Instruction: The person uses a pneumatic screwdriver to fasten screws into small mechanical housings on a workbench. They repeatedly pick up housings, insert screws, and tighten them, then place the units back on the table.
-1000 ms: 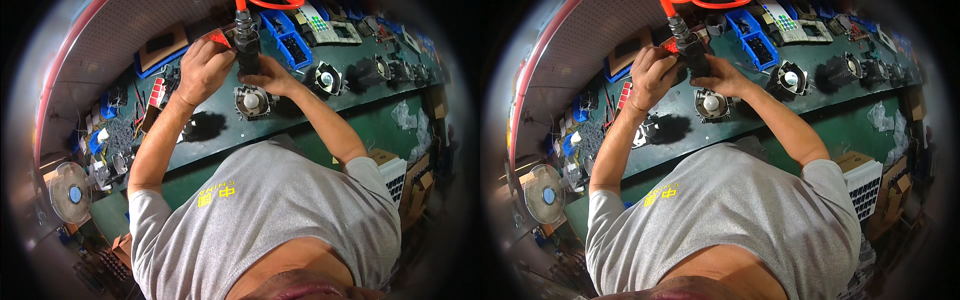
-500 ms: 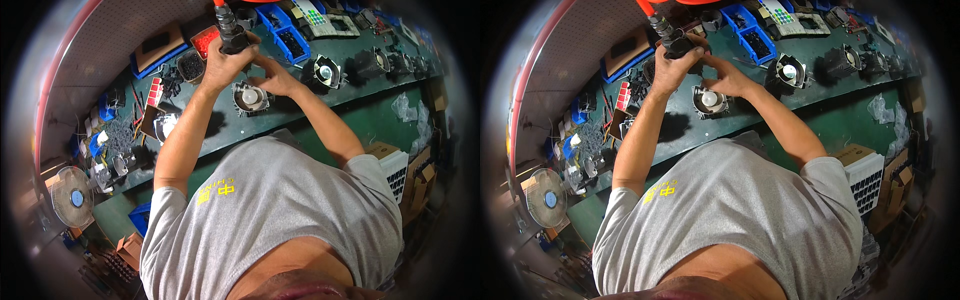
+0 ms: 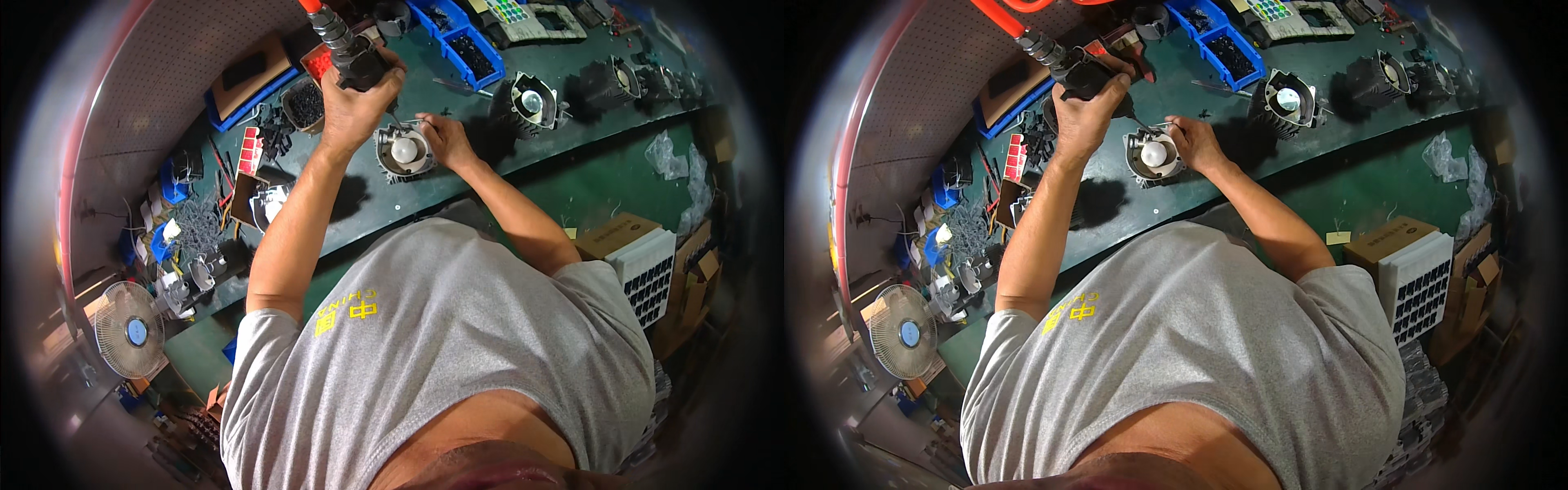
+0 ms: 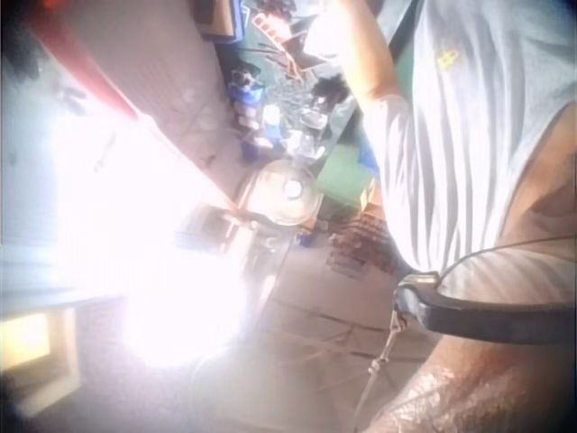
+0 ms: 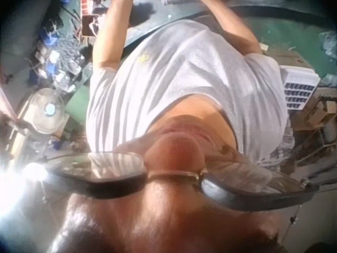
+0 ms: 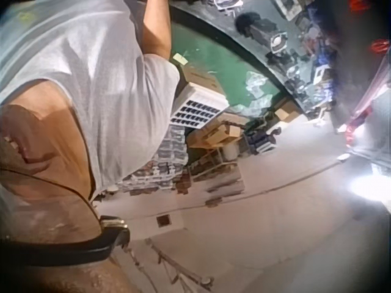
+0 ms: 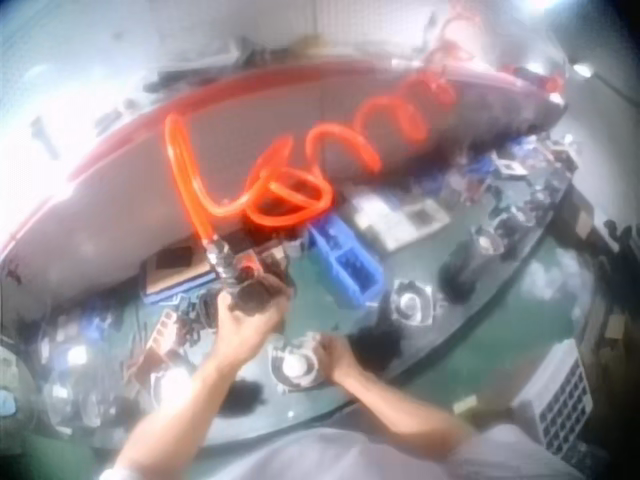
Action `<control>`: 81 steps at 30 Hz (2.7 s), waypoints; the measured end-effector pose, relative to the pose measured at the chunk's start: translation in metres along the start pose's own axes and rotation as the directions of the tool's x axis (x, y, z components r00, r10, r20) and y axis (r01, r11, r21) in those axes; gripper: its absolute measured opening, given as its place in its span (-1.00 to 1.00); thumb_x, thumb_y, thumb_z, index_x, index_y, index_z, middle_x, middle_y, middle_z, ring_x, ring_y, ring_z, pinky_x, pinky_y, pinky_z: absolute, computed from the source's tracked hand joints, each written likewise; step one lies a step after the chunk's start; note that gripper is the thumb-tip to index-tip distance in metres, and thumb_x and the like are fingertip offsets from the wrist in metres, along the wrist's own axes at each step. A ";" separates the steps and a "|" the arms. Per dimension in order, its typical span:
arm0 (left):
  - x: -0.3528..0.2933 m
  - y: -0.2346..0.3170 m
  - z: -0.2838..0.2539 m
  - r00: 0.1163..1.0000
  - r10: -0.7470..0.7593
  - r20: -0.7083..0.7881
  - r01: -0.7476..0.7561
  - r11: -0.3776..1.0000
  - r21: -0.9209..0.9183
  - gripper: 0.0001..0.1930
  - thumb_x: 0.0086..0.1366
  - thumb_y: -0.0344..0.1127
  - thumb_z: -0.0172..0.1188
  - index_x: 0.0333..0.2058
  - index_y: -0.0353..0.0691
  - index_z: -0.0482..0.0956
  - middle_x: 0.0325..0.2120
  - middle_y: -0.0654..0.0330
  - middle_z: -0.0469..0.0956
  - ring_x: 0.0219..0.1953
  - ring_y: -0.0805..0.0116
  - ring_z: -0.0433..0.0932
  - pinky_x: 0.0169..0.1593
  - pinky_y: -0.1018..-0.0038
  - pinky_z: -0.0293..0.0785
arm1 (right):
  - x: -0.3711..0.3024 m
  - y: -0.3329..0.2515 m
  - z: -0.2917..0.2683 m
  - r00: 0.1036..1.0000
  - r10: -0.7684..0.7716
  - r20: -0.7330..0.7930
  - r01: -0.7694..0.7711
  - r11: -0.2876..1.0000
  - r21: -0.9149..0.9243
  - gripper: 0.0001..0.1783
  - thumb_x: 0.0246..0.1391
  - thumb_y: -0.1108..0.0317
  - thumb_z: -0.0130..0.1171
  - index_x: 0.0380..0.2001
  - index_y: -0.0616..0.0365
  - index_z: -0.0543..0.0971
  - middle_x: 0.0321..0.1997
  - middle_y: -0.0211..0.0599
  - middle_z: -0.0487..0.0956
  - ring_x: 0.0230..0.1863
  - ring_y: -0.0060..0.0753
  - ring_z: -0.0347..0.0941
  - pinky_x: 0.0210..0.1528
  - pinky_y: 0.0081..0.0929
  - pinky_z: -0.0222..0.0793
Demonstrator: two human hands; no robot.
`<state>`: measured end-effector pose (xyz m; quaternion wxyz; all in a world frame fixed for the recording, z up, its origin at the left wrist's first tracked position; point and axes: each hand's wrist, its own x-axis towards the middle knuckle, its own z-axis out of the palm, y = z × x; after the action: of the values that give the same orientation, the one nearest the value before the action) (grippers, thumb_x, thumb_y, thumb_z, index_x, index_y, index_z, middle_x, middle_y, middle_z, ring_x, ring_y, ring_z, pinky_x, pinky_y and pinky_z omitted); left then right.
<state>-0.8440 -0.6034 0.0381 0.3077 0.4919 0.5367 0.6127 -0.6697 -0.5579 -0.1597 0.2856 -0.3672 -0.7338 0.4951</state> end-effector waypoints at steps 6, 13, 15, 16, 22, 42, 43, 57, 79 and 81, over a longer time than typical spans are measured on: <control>0.000 -0.001 0.006 0.999 -0.035 -0.013 0.036 0.999 0.009 -0.91 0.19 -0.48 0.34 -0.35 -0.28 0.60 -0.49 0.39 0.56 -0.46 0.64 0.47 -0.36 0.61 0.43 | 0.002 -0.007 -0.004 0.999 -0.050 0.006 0.050 0.999 -0.019 -0.66 0.28 0.25 0.09 -0.19 0.38 0.64 -0.12 0.17 0.67 -0.29 -0.06 0.66 -0.25 -0.29 0.50; -0.006 -0.010 0.021 0.994 -0.098 0.041 0.099 0.995 -0.032 -0.93 0.16 -0.48 0.33 -0.41 -0.25 0.60 -0.51 0.42 0.53 -0.45 0.65 0.46 -0.33 0.60 0.41 | 0.004 0.006 -0.001 0.999 -0.006 0.036 0.006 1.000 0.006 -0.66 0.25 0.27 0.07 -0.32 0.40 0.62 0.00 0.16 0.64 -0.21 0.03 0.65 -0.19 -0.25 0.51; -0.006 -0.012 0.022 0.997 -0.061 0.043 0.062 0.998 -0.017 -0.95 0.21 -0.46 0.31 -0.37 -0.28 0.62 -0.53 0.41 0.52 -0.47 0.65 0.43 -0.36 0.61 0.39 | 0.005 0.003 -0.002 0.998 -0.061 0.012 0.061 0.998 -0.024 -0.65 0.25 0.27 0.06 -0.33 0.41 0.63 0.00 0.15 0.64 -0.21 0.05 0.65 -0.17 -0.25 0.52; -0.006 -0.012 0.022 0.998 -0.043 0.045 0.043 0.999 -0.010 -0.94 0.24 -0.45 0.31 -0.34 -0.30 0.64 -0.53 0.41 0.51 -0.48 0.65 0.42 -0.38 0.61 0.38 | 0.005 0.003 -0.003 0.996 -0.088 0.001 0.088 0.995 -0.040 -0.65 0.25 0.27 0.05 -0.33 0.41 0.63 0.01 0.14 0.64 -0.21 0.05 0.64 -0.17 -0.25 0.52; -0.005 -0.007 0.019 0.997 -0.072 0.021 0.071 0.997 0.039 -0.94 0.15 -0.49 0.32 -0.43 -0.27 0.59 -0.56 0.41 0.52 -0.49 0.64 0.45 -0.37 0.60 0.41 | 0.005 0.004 -0.005 0.997 -0.031 0.064 0.032 0.999 -0.020 -0.61 0.27 0.26 -0.01 -0.19 0.42 0.64 -0.02 0.13 0.65 -0.18 0.06 0.65 -0.11 -0.29 0.54; -0.015 -0.005 0.021 1.000 -0.012 -0.010 0.012 0.998 -0.058 -0.94 0.15 -0.52 0.32 -0.38 -0.30 0.62 -0.47 0.39 0.57 -0.42 0.64 0.48 -0.30 0.60 0.44 | 0.008 0.002 -0.004 0.991 -0.122 0.054 0.127 0.988 -0.094 -0.57 0.23 0.23 -0.03 -0.11 0.38 0.63 -0.16 0.21 0.65 -0.08 0.17 0.61 0.03 -0.19 0.50; -0.016 -0.003 0.021 0.999 0.021 -0.025 -0.022 0.998 -0.054 -0.93 0.17 -0.52 0.31 -0.34 -0.31 0.64 -0.44 0.36 0.59 -0.41 0.62 0.49 -0.28 0.59 0.45 | 0.008 0.000 -0.005 0.990 -0.125 0.059 0.131 0.985 -0.108 -0.57 0.22 0.23 -0.04 -0.11 0.38 0.63 -0.15 0.21 0.65 -0.07 0.19 0.61 0.04 -0.18 0.49; -0.056 0.071 -0.052 0.903 0.092 -0.420 -0.024 0.986 0.164 -0.86 0.11 -0.60 0.26 -0.32 -0.37 0.68 -0.35 0.18 0.69 -0.30 0.45 0.59 -0.14 0.50 0.52 | 0.000 -0.004 -0.004 0.995 -0.005 0.099 0.009 0.999 -0.039 -0.57 0.27 0.25 0.12 0.09 0.33 0.55 -0.06 0.24 0.63 0.01 0.18 0.58 0.05 -0.16 0.49; -0.124 0.062 -0.150 0.891 -0.006 -0.455 -0.140 0.947 -0.288 -0.82 0.17 -0.49 0.26 -0.23 -0.32 0.58 -0.31 0.08 0.71 -0.22 0.37 0.66 0.00 0.45 0.53 | -0.017 -0.017 0.011 0.873 -0.107 -0.476 0.009 0.979 -0.205 -0.64 0.14 0.29 0.26 -0.04 0.26 0.64 0.04 0.02 0.65 0.12 0.03 0.53 0.21 -0.22 0.38; -0.116 0.059 -0.124 0.903 -0.020 -0.429 -0.114 0.952 -0.283 -0.84 0.17 -0.50 0.26 -0.24 -0.32 0.60 -0.33 0.13 0.70 -0.29 0.44 0.62 -0.06 0.49 0.50 | -0.022 -0.009 0.010 0.900 -0.093 -0.425 0.023 0.986 -0.166 -0.60 0.19 0.22 0.23 -0.01 0.28 0.63 0.06 0.07 0.63 0.14 0.06 0.54 0.21 -0.22 0.39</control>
<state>-0.9132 -0.7665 0.0708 0.2391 0.3062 0.4790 0.7871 -0.6677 -0.5831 -0.1559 0.4257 -0.4669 -0.6997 0.3334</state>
